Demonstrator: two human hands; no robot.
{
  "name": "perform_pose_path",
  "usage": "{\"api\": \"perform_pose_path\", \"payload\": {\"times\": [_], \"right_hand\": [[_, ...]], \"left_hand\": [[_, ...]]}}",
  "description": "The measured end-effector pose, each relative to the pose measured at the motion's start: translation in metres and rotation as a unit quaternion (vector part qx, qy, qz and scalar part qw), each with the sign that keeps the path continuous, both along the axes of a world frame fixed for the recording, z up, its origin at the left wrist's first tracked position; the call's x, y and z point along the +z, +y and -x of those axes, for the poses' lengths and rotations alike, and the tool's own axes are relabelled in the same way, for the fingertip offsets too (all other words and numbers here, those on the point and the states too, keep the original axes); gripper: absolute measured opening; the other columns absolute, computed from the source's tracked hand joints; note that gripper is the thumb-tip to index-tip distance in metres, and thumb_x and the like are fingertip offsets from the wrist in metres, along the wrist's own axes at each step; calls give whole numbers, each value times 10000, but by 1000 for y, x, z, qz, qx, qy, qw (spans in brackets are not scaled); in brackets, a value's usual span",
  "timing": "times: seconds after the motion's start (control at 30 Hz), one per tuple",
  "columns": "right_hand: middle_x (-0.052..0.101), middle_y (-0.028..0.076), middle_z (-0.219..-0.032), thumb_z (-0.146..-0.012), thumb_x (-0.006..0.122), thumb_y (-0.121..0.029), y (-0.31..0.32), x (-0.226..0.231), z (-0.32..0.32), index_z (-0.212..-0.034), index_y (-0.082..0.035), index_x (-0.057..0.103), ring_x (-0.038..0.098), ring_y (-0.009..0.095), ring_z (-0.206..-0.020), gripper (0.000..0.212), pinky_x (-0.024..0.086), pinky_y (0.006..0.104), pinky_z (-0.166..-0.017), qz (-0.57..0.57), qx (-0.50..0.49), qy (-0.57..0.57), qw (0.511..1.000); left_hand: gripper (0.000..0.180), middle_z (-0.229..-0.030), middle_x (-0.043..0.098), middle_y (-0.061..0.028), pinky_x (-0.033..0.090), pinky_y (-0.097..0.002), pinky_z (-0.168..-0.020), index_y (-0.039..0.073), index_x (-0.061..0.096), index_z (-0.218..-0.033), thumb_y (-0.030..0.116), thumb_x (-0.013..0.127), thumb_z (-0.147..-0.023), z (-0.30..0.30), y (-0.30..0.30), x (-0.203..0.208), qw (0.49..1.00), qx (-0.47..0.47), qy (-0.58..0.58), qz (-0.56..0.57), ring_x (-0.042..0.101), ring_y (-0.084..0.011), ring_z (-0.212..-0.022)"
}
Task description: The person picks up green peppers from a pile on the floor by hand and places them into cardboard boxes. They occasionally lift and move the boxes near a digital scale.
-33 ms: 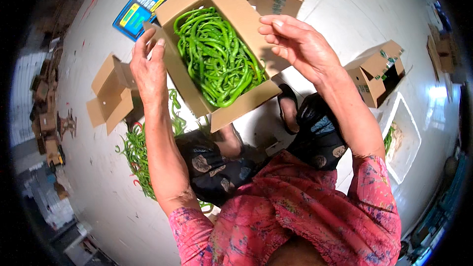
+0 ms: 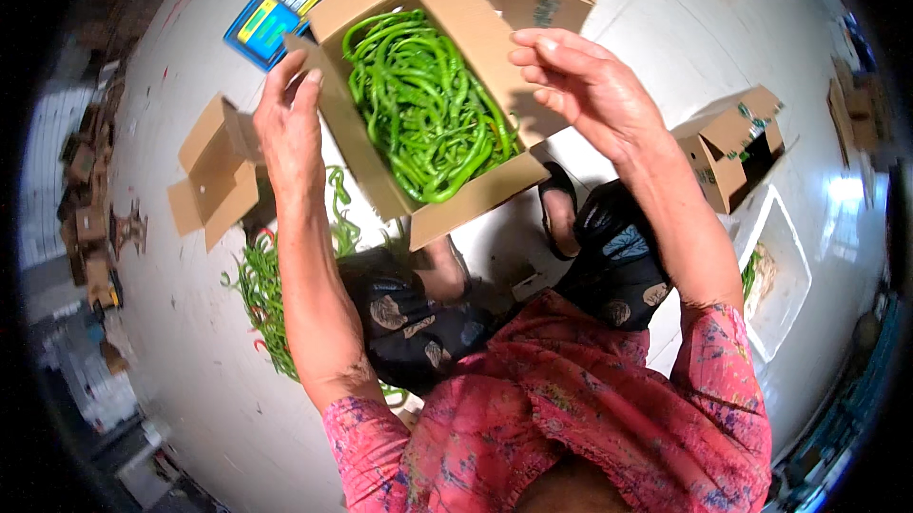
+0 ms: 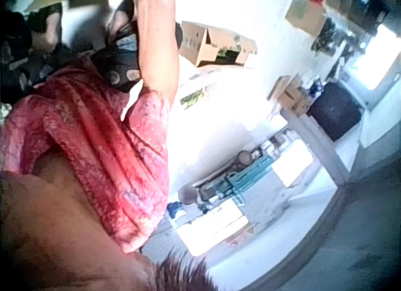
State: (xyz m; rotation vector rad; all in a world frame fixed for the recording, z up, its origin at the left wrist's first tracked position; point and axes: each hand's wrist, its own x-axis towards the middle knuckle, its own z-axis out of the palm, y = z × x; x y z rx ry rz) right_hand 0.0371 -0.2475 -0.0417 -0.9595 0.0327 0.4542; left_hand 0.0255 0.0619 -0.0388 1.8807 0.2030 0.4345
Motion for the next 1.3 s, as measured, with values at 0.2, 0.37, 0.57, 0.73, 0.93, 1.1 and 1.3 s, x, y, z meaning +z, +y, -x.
{"api": "perform_pose_path", "payload": {"times": [0.2, 0.37, 0.57, 0.73, 0.93, 1.1, 1.3], "right_hand": [[693, 71, -999, -945, 595, -160, 8, -11, 2, -1211, 17, 600, 653, 85, -821, 319, 551, 182, -695, 70, 57, -15, 996], [680, 33, -979, -955, 593, -171, 35, -11, 18, -1224, 0, 594, 607, 55, -802, 319, 502, 170, -699, 139, 120, -7, 983], [659, 39, -987, -963, 580, -171, 53, -18, 34, -1239, 11, 575, 587, 63, -793, 331, 476, 186, -695, 151, 164, -15, 975], [638, 61, -987, -952, 587, -189, 69, -22, 49, -1234, 15, 569, 542, 80, -733, 348, 451, 196, -673, 161, 203, -73, 963], [633, 66, -958, -944, 601, -202, 99, -5, 83, -1213, 4, 571, 531, 88, -715, 340, 438, 207, -676, 193, 266, -118, 937], [632, 73, -937, -940, 612, -200, 111, 1, 111, -1186, 1, 578, 536, 94, -729, 319, 432, 215, -677, 223, 271, -151, 924], [620, 70, -920, -924, 620, -174, 115, -4, 128, -1164, 6, 579, 540, 109, -734, 303, 442, 238, -682, 209, 229, -123, 943]], "left_hand": [[336, -1091, 670, -89, 474, -297, -900, -6, 630, -1175, 204, 637, -913, 32, 17, 24, 981, -79, 12, 175, 638, -166, -998], [308, -1051, 683, -122, 494, -269, -844, -44, 622, -1164, 144, 609, -922, 121, 89, 9, 992, -37, 42, 110, 636, -156, -939], [153, -803, 624, -63, 412, -234, -617, -7, 643, -1000, 72, 544, -915, 282, 164, -154, 921, 238, 194, 240, 523, -127, -655], [129, -668, 581, -23, 376, -242, -511, 35, 615, -810, 14, 526, -901, 417, 111, -292, 856, 314, 268, 310, 489, -96, -564], [117, -789, 705, -70, 519, -334, -676, 35, 695, -870, 29, 590, -820, 486, 54, -395, 870, 339, 331, 134, 670, -198, -731], [231, -886, 669, -212, 484, -470, -813, 20, 665, -982, 82, 661, -759, 461, 60, -377, 872, 283, 386, -101, 615, -415, -884], [447, -1207, 543, -266, 433, -523, -872, -17, 562, -1170, 39, 631, -731, 426, 90, -387, 837, 362, 292, -288, 550, -445, -1010]]}}
